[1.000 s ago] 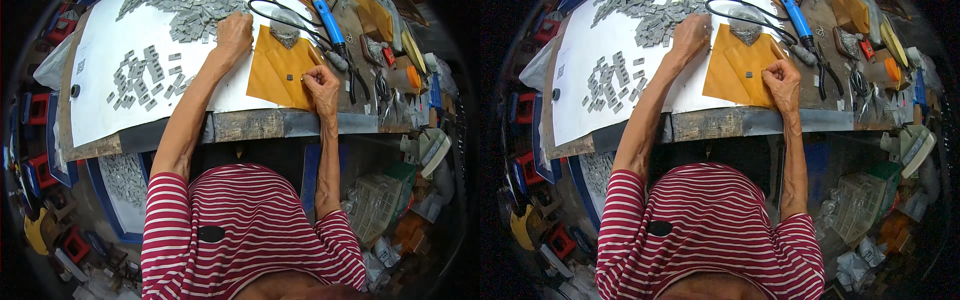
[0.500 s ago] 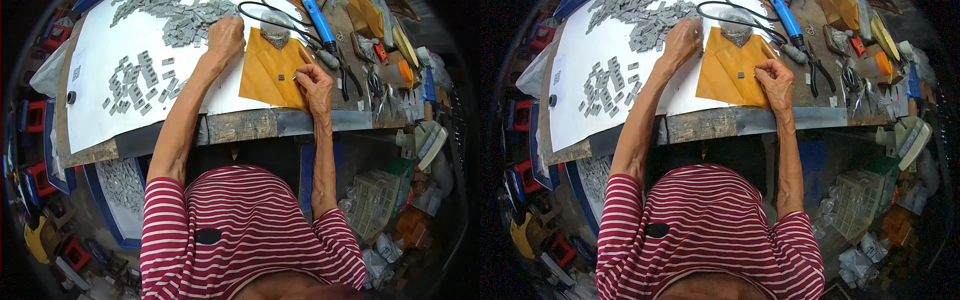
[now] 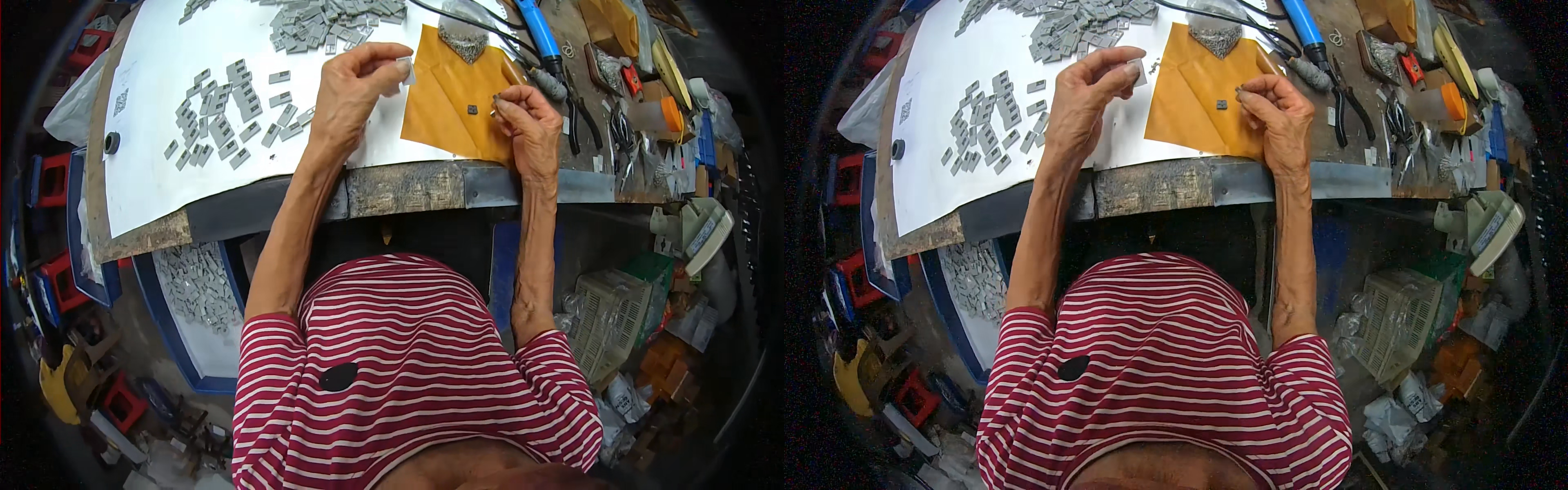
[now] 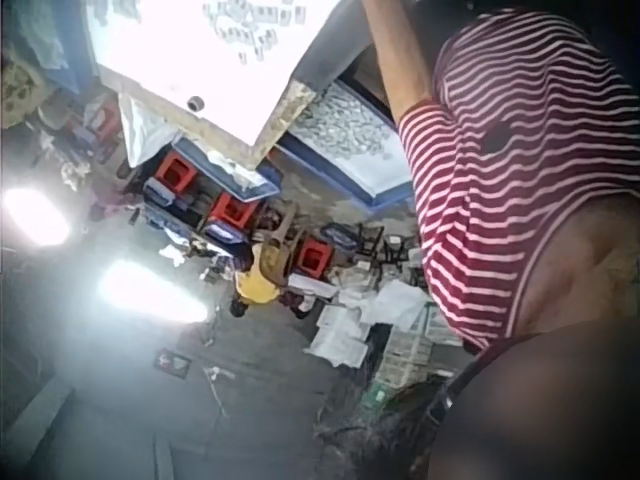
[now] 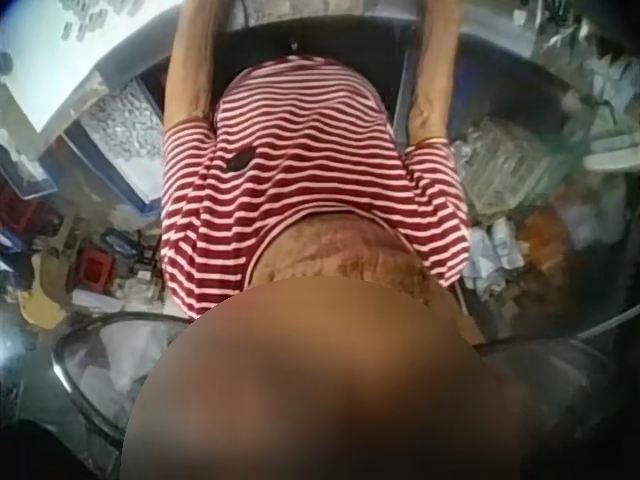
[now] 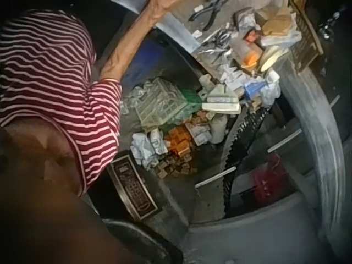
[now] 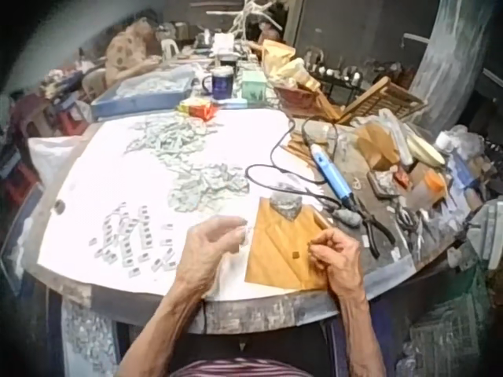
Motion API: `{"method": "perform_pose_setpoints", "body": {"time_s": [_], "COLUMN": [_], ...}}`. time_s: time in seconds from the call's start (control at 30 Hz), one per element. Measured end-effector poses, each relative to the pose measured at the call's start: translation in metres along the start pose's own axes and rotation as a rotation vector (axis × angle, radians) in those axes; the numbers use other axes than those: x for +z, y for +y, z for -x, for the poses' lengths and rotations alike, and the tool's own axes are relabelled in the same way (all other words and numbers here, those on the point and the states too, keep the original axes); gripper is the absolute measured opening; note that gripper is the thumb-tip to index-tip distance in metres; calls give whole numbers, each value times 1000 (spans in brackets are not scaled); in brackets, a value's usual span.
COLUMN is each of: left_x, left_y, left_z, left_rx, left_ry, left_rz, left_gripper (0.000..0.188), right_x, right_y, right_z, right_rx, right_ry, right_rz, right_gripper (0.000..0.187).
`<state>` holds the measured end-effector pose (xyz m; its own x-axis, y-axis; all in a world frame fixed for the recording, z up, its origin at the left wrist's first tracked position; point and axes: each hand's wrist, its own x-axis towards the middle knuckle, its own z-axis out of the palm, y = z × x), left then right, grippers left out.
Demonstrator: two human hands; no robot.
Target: Sorting and inspecting small metal component tags on a workbench.
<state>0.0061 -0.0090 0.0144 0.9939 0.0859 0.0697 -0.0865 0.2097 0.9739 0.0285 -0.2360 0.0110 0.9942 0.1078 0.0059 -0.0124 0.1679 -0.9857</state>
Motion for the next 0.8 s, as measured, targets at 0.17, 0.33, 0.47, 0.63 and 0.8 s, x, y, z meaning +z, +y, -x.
{"method": "perform_pose_setpoints", "body": {"time_s": [0.17,0.33,0.47,0.63,0.8], "left_x": [3,6,8,6,13], "left_y": [-13,-20,-20,-22,-15], "left_z": [13,15,17,20,23], "left_rx": [-109,-126,-116,-149,-111], "left_ry": [-52,-68,-82,-90,-122], "left_rz": [190,204,230,206,129], "left_gripper": [27,22,21,18,20], "right_x": [27,50,55,59,58], "right_y": [-8,-7,-2,4,5], "right_z": [8,15,16,18,18], "right_rx": [5,31,-1,13,14], "right_ry": [-60,-95,-114,-108,-97], "right_rz": [31,51,87,125,110], "right_gripper": [10,11,11,10,10]}}
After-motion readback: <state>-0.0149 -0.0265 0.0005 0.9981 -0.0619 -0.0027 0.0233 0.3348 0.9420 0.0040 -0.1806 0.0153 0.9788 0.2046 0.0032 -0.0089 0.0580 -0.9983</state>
